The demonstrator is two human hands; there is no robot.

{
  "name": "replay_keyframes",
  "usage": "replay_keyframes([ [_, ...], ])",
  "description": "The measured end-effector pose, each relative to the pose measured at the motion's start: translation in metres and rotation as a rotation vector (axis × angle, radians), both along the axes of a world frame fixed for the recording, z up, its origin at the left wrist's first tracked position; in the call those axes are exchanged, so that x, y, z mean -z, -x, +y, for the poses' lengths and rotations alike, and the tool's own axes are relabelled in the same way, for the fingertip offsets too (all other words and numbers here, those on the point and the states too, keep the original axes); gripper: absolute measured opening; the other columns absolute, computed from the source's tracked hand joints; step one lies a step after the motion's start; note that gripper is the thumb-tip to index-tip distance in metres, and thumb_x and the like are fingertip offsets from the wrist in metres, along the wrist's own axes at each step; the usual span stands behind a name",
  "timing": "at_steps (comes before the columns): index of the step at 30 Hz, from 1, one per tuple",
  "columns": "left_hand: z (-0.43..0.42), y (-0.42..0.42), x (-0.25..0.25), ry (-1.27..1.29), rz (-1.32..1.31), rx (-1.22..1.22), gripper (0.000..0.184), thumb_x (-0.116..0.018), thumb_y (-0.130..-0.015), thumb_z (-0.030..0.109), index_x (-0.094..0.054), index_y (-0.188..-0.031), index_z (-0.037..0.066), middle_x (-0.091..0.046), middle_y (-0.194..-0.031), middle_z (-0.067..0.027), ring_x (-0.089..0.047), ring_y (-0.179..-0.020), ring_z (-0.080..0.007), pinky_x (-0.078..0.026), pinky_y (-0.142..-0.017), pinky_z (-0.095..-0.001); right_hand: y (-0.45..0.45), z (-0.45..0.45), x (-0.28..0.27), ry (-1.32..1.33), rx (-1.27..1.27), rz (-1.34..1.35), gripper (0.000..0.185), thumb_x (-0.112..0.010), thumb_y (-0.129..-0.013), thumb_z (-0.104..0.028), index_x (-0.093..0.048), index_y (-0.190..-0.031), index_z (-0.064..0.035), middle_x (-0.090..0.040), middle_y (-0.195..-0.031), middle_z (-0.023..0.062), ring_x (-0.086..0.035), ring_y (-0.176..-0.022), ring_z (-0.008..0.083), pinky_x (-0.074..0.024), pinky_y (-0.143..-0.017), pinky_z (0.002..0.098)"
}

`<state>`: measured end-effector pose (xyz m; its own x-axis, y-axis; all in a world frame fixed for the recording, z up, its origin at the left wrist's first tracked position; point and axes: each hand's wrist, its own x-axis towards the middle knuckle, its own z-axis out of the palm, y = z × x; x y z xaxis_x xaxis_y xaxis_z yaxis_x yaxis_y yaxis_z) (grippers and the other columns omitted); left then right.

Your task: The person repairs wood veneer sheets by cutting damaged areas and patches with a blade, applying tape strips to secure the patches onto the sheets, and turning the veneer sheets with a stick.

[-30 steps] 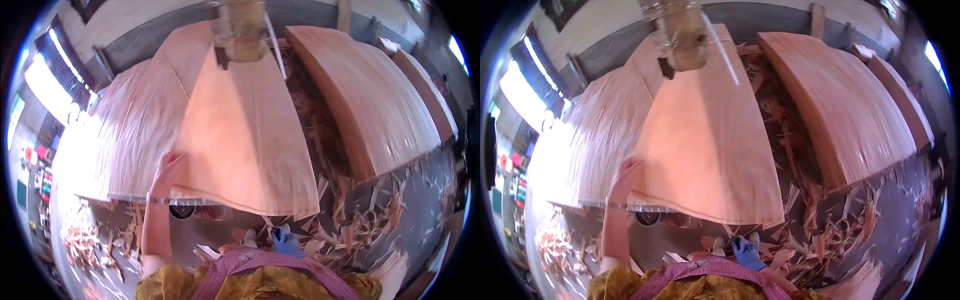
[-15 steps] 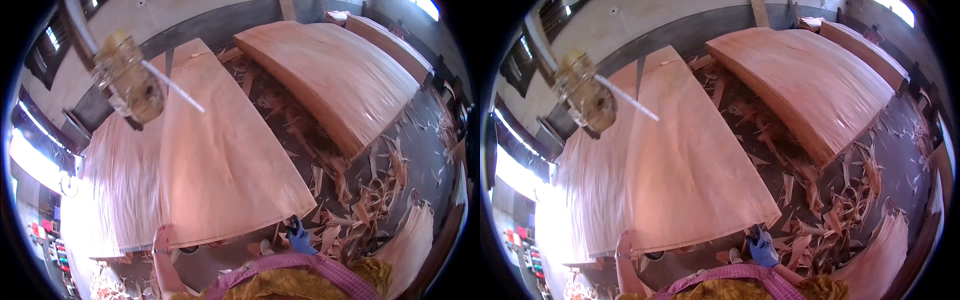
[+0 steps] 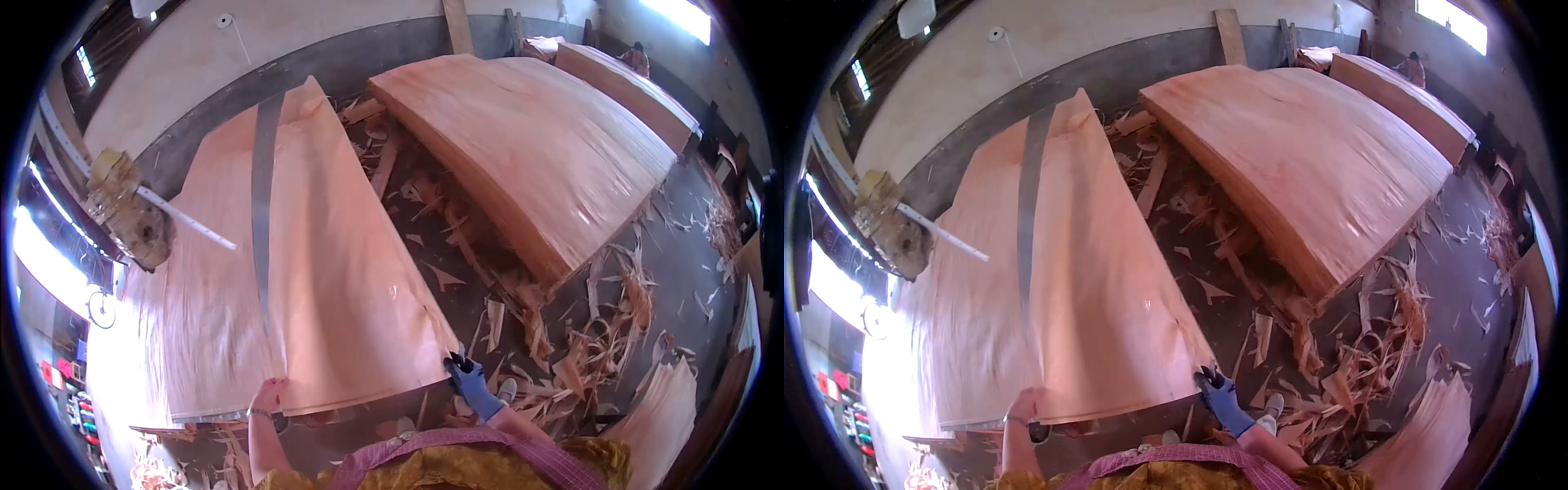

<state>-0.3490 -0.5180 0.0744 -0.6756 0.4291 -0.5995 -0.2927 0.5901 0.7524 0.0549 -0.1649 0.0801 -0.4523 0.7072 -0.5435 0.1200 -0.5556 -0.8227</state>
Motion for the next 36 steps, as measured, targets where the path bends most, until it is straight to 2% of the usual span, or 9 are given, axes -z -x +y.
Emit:
replay_keyframes([
  [5,0.128,-0.077,0.015,-0.087,-0.131,0.036,0.021,-0.066,-0.092,0.023,-0.067,-0.097,0.003,-0.07,-0.088,-0.0042,-0.067,-0.075,-0.015,-0.054,-0.067,-0.0299,-0.106,0.12,-0.008,-0.006,-0.026,0.054,0.023,-0.066,-0.094,-0.029,-0.068,-0.108,-0.0106,-0.057,-0.066,-0.0044,-0.049,-0.047,0.0079,-0.035,-0.041,0.0243],
  [14,0.407,-0.244,0.017,-0.16,-0.217,0.06,0.025,-0.063,-0.093,0.021,-0.065,-0.101,-0.002,-0.07,-0.091,-0.0069,-0.068,-0.078,-0.016,-0.054,-0.067,-0.0302,-0.263,0.375,-0.054,0.038,0.035,0.104,0.015,-0.068,-0.092,-0.029,-0.063,-0.093,-0.0149,-0.051,-0.058,-0.0031,-0.047,-0.043,0.0091,-0.0331,-0.039,0.0257],
  [15,0.433,-0.249,0.029,-0.139,-0.217,0.135,0.03,-0.056,-0.096,0.021,-0.063,-0.112,-0.004,-0.069,-0.107,-0.0114,-0.069,-0.094,-0.0221,-0.056,-0.082,-0.0359,-0.276,0.402,-0.066,0.046,0.037,0.132,0.015,-0.068,-0.092,-0.029,-0.062,-0.092,-0.015,-0.051,-0.058,-0.0031,-0.046,-0.043,0.0093,-0.0331,-0.039,0.0258],
  [21,0.608,-0.312,0.037,-0.321,-0.259,0.03,0.026,-0.063,-0.093,0.022,-0.064,-0.105,-0.001,-0.07,-0.092,-0.0074,-0.069,-0.081,-0.0193,-0.057,-0.07,-0.0348,-0.336,0.568,-0.086,-0.015,0.03,0.089,0.028,-0.071,-0.088,-0.037,-0.057,-0.087,-0.0134,-0.052,-0.06,-0.0007,-0.048,-0.045,0.0117,-0.036,-0.04,0.0279],
  [25,0.734,-0.345,0.052,-0.315,-0.198,-0.023,0.045,-0.062,-0.093,0.042,-0.06,-0.111,0.001,-0.068,-0.095,-0.0093,-0.07,-0.082,-0.024,-0.059,-0.073,-0.0433,-0.372,0.701,-0.084,-0.109,0.034,0.008,0.03,-0.07,-0.089,-0.038,-0.058,-0.09,-0.0115,-0.053,-0.061,0.0002,-0.047,-0.043,0.0117,-0.0367,-0.04,0.0267],
  [26,0.749,-0.355,0.064,-0.338,-0.318,-0.114,0.049,-0.061,-0.092,0.046,-0.058,-0.112,0.001,-0.068,-0.095,-0.0098,-0.07,-0.082,-0.0252,-0.059,-0.073,-0.0455,-0.384,0.74,-0.081,-0.147,-0.032,0.002,0.037,-0.07,-0.089,-0.039,-0.062,-0.112,-0.0107,-0.056,-0.066,0.0032,-0.05,-0.046,0.0123,-0.0383,-0.04,0.0269],
  [29,0.805,-0.399,0.156,-0.364,-0.518,-0.498,0.074,-0.057,-0.087,0.064,-0.047,-0.12,-0.001,-0.06,-0.109,-0.017,-0.065,-0.093,-0.0371,-0.056,-0.078,-0.0561,-0.418,0.844,-0.08,-0.195,0.006,-0.083,0.039,-0.07,-0.089,-0.038,-0.062,-0.116,-0.0099,-0.056,-0.066,0.0039,-0.05,-0.046,0.0121,-0.0378,-0.04,0.0264],
  [34,0.907,-0.534,0.183,-0.485,-0.952,-0.452,0.096,-0.059,-0.083,0.068,-0.026,-0.137,-0.005,-0.041,-0.131,-0.0269,-0.051,-0.112,-0.0513,-0.048,-0.093,-0.0627,-0.472,0.961,-0.101,-0.212,0.025,-0.128,0.038,-0.07,-0.089,-0.037,-0.064,-0.114,-0.0097,-0.057,-0.065,0.0036,-0.049,-0.045,0.0113,-0.0368,-0.039,0.026],
  [36,0.963,-0.561,0.203,-0.505,-1.124,-0.73,0.101,-0.059,-0.083,0.069,-0.022,-0.141,-0.005,-0.042,-0.13,-0.0279,-0.051,-0.108,-0.0502,-0.047,-0.093,-0.064,-0.496,1.001,-0.104,-0.213,0.035,-0.15,0.035,-0.07,-0.089,-0.036,-0.064,-0.112,-0.0103,-0.056,-0.063,0.0027,-0.048,-0.044,0.0107,-0.0359,-0.039,0.0253],
])
